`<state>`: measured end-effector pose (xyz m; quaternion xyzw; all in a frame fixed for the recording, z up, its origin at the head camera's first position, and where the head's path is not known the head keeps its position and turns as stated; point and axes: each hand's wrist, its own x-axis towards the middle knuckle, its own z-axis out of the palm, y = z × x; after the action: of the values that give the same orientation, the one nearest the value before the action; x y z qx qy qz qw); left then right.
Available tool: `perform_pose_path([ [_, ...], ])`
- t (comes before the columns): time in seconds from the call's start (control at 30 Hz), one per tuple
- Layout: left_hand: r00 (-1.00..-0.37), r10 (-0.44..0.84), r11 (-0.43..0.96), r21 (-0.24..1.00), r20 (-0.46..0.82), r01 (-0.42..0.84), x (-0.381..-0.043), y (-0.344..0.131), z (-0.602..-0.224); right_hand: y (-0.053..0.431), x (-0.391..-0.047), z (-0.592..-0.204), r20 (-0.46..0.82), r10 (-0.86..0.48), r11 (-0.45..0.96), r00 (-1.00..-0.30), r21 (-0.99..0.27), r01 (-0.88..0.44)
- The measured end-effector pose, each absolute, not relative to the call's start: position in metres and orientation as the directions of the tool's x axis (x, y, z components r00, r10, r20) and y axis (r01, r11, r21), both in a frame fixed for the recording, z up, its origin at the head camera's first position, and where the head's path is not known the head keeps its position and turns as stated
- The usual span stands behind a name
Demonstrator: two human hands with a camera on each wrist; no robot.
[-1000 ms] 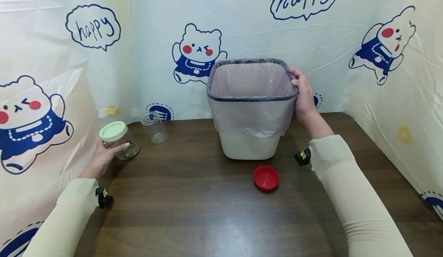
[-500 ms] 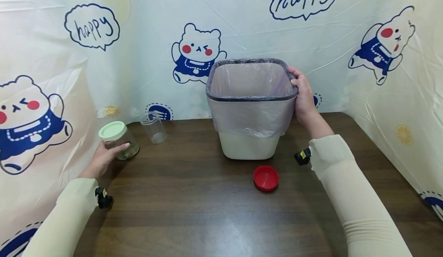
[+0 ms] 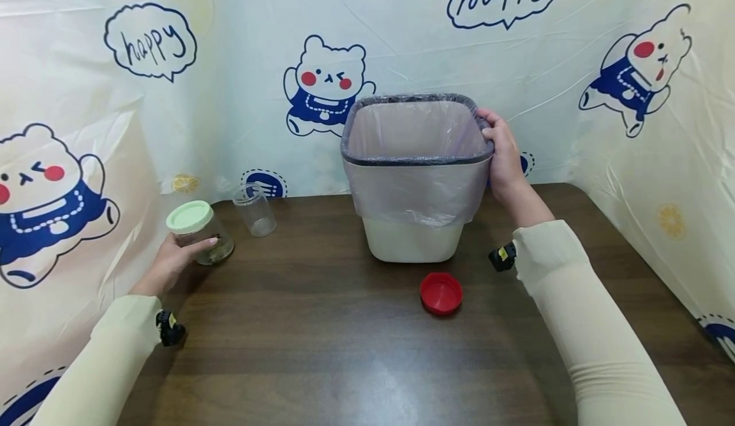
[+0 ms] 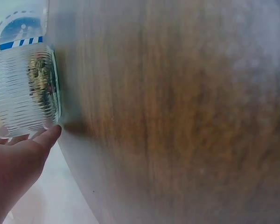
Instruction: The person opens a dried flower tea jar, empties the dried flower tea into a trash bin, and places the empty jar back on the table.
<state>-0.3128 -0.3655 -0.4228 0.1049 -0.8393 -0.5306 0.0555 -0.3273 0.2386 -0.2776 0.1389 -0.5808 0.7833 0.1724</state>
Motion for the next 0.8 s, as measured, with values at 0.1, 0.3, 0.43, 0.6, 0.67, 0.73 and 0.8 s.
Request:
perform_pose_path([
  [0.1,-0.975,-0.221,0.415,0.904,-0.009,-0.102,-0.311,-0.364,-0.423,0.238,-0.327,-0.277,0.418,0.105,-0.266,-0.902,-0.862,-0.431],
  [0.3,-0.982,-0.187,0.432,0.899,0.017,-0.067,-0.308,-0.359,-0.424,0.238,-0.327,-0.278,0.419,0.102,-0.271,-0.902,-0.861,-0.431],
  [0.43,-0.987,-0.155,0.443,0.896,0.033,-0.039,-0.306,-0.355,-0.423,0.238,-0.328,-0.278,0.42,0.1,-0.273,-0.902,-0.86,-0.431],
  [0.6,-0.993,-0.112,0.466,0.885,0.039,-0.017,-0.302,-0.349,-0.422,0.238,-0.327,-0.278,0.42,0.098,-0.269,-0.902,-0.862,-0.43],
  [0.67,-0.994,-0.097,0.466,0.885,0.045,-0.006,-0.301,-0.346,-0.422,0.238,-0.327,-0.278,0.42,0.099,-0.265,-0.902,-0.863,-0.431],
  [0.73,-0.995,-0.084,0.471,0.882,0.054,0.008,-0.301,-0.343,-0.421,0.238,-0.327,-0.278,0.421,0.101,-0.263,-0.901,-0.863,-0.432],
  [0.8,-0.996,-0.07,0.474,0.88,0.062,0.021,-0.3,-0.34,-0.421,0.238,-0.326,-0.278,0.422,0.101,-0.258,-0.901,-0.864,-0.433],
])
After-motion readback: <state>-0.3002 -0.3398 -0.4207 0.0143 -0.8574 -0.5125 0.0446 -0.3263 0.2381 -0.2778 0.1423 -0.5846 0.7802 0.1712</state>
